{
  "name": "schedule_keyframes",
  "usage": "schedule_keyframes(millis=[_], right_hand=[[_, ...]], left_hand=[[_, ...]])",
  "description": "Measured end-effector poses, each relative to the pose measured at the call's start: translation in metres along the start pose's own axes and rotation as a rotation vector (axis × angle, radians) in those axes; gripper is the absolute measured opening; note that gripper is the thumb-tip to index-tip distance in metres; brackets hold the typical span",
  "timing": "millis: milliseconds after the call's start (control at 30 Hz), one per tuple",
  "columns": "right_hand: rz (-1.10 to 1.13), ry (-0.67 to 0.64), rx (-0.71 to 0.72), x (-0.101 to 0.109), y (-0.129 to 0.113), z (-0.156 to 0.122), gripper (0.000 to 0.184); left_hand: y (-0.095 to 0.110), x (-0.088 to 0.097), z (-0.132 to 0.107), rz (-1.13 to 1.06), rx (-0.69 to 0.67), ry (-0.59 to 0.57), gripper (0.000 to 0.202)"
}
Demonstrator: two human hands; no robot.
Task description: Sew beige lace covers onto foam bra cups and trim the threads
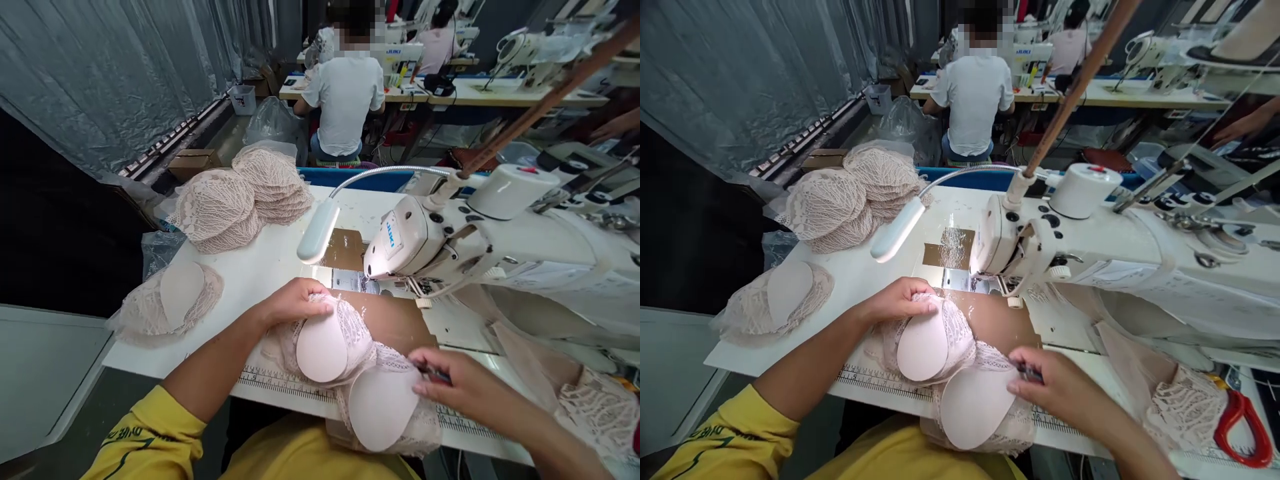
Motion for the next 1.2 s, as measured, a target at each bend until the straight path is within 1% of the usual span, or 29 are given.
schedule_keyframes(millis=[33,67,100,167,233,267,300,367,400,433,467,500,533,600,633,700,733,767,800,833,867,933,967,1033,1067,1100,1167,1200], right_hand=[[-0.012,-0.108,-0.017,-0.013,0.001,-0.005,0.023],[-0.014,-0.099,-0.024,-0.018,0.000,-0.008,0.025],[-0.010,-0.076,-0.014,-0.022,-0.004,-0.009,0.026],[-0.015,0.062,0.044,-0.019,-0.018,-0.006,0.026],[-0.011,0.182,0.067,-0.015,-0.033,0.002,0.027],[0.010,0.208,0.056,-0.016,-0.039,0.007,0.029],[0.050,0.206,0.041,-0.019,-0.045,0.015,0.031],[0.168,0.154,0.055,-0.031,-0.062,0.036,0.031],[0.235,0.136,0.100,-0.039,-0.075,0.049,0.031],[0.276,0.142,0.175,-0.045,-0.090,0.062,0.031],[0.287,0.179,0.260,-0.049,-0.108,0.077,0.029],[0.291,0.215,0.348,-0.053,-0.126,0.092,0.029],[0.285,0.258,0.457,-0.055,-0.146,0.107,0.030],[0.249,0.408,0.655,-0.051,-0.186,0.135,0.030],[0.207,0.490,0.759,-0.046,-0.205,0.147,0.029],[0.158,0.638,0.970,-0.034,-0.238,0.171,0.026],[0.125,0.677,1.048,-0.029,-0.250,0.184,0.024],[0.084,0.696,1.085,-0.025,-0.259,0.199,0.023],[0.036,0.689,1.080,-0.023,-0.263,0.217,0.024],[-0.013,0.661,1.025,-0.023,-0.263,0.236,0.027],[-0.065,0.616,0.954,-0.025,-0.260,0.253,0.030],[-0.107,0.575,0.860,-0.032,-0.245,0.273,0.036],[-0.127,0.560,0.825,-0.036,-0.235,0.275,0.038],[-0.174,0.520,0.787,-0.044,-0.216,0.262,0.041],[-0.207,0.485,0.779,-0.049,-0.207,0.248,0.042],[-0.242,0.438,0.775,-0.053,-0.198,0.230,0.042],[-0.311,0.338,0.760,-0.058,-0.181,0.187,0.037],[-0.342,0.291,0.747,-0.058,-0.171,0.162,0.031]], left_hand=[[0.004,-0.001,-0.001,0.100,-0.037,-0.002,0.021],[0.007,-0.003,-0.002,0.208,-0.067,-0.011,0.018],[0.011,-0.006,-0.004,0.309,-0.084,-0.024,0.015],[0.016,-0.011,-0.010,0.478,-0.073,-0.057,0.013],[0.023,-0.012,-0.020,0.644,-0.040,-0.072,0.015],[0.028,-0.010,-0.028,0.733,-0.026,-0.063,0.017],[0.034,-0.007,-0.036,0.820,-0.019,-0.036,0.017],[0.049,0.008,-0.056,0.953,-0.007,0.053,0.013],[0.057,0.019,-0.067,0.997,0.002,0.114,0.010],[0.066,0.034,-0.077,1.039,0.022,0.192,0.008],[0.074,0.052,-0.087,1.079,0.056,0.283,0.007],[0.083,0.072,-0.097,1.113,0.079,0.392,0.007],[0.095,0.094,-0.107,1.151,0.078,0.526,0.008],[0.117,0.141,-0.127,1.221,0.063,0.817,0.008],[0.128,0.162,-0.135,1.241,0.017,0.958,0.009],[0.144,0.195,-0.145,1.255,-0.149,1.171,0.016],[0.146,0.208,-0.146,1.256,-0.223,1.232,0.020],[0.143,0.219,-0.142,1.258,-0.273,1.256,0.023],[0.135,0.228,-0.133,1.259,-0.286,1.234,0.025],[0.123,0.234,-0.120,1.257,-0.259,1.174,0.027],[0.106,0.239,-0.105,1.245,-0.192,1.090,0.028],[0.065,0.241,-0.076,1.168,-0.014,0.903,0.023],[0.051,0.237,-0.066,1.148,0.000,0.852,0.025],[0.032,0.226,-0.054,1.134,-0.013,0.804,0.045],[0.028,0.223,-0.053,1.136,-0.023,0.819,0.053],[0.027,0.221,-0.053,1.142,-0.032,0.827,0.059],[0.027,0.220,-0.052,1.179,-0.058,0.794,0.062],[0.030,0.222,-0.053,1.193,-0.068,0.822,0.062]])
Point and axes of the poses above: each hand's wrist, its own z-axis towards the middle knuckle, its own x-axis out of the back of the hand, y = z × x, the point moved 7 cm from there along z, towards the middle knuckle, and after that the axes turned 4 degrees about x, right-handed, at the moved point
